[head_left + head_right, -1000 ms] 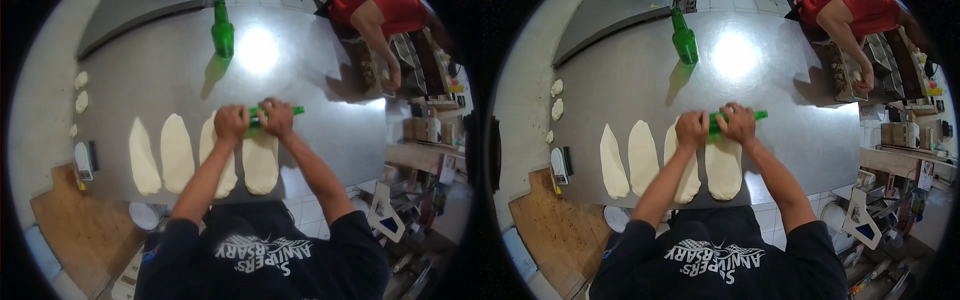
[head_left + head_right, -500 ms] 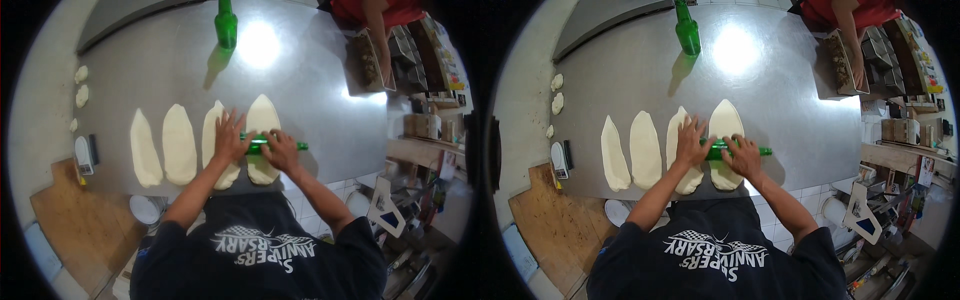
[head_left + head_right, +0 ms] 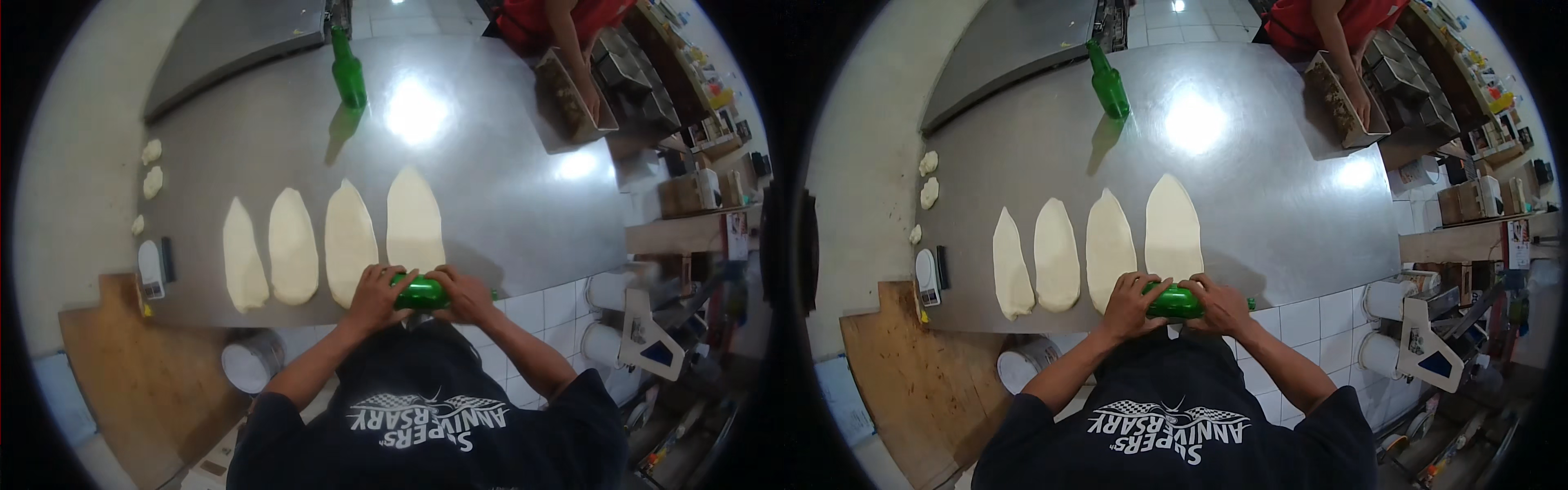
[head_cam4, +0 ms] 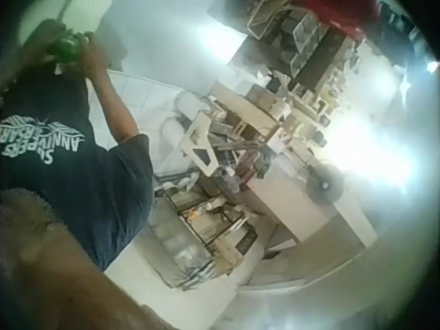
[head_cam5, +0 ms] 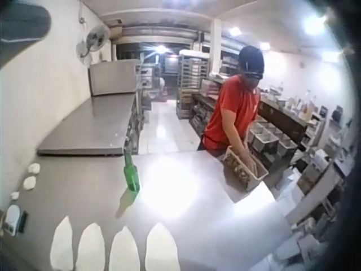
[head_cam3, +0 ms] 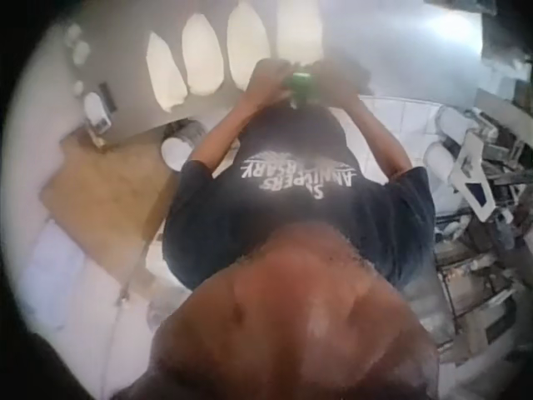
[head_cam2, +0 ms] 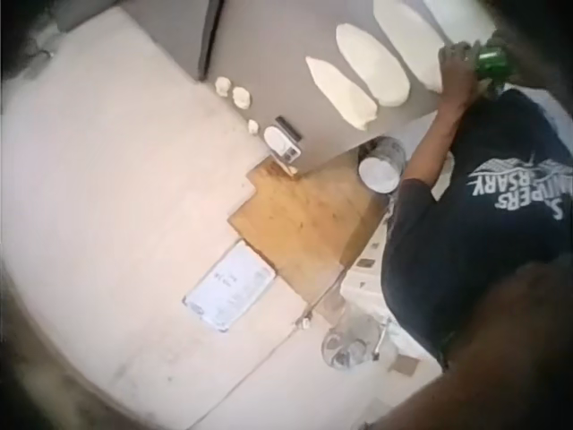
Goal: The person shapes portions of dough by hand on a metal table and uses a green glass bottle to roll them into flat oval pieces.
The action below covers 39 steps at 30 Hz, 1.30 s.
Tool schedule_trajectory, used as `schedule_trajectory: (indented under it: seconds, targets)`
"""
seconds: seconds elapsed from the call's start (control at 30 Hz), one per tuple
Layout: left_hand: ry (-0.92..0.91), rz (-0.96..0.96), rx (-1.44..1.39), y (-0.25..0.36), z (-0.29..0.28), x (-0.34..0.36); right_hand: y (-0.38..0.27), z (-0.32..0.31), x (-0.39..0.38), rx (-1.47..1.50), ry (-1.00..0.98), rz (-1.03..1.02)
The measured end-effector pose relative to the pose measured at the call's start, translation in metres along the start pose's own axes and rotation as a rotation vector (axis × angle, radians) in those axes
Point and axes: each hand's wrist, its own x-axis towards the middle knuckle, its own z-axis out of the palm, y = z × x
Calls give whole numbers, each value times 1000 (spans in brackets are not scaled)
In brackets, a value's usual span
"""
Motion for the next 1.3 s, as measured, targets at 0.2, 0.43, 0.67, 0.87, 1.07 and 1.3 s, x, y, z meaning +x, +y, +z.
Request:
schedule_trajectory:
  seconds: [0.2,0.43,0.67,0.87,1.07,1.3]
  targets:
    - [259,79,311,-42,12,106,54,-34,82,-221,421,-92]
    - [-168,-105,111,-116,-21,245,98,-58,222,-101,534,316]
    - [136,-302,-388,-176,-40,243,35,-89,255,-138,1149,65]
    - [752,-147,-673,-238,-71,171,4,-1,146,-24,924,153]
    - [1145,-516,-532,-353,-84,140,-16,56,71,151,669,236]
    - [1136,-657,-435,-350,-90,148,10,78,21,7,392,133]
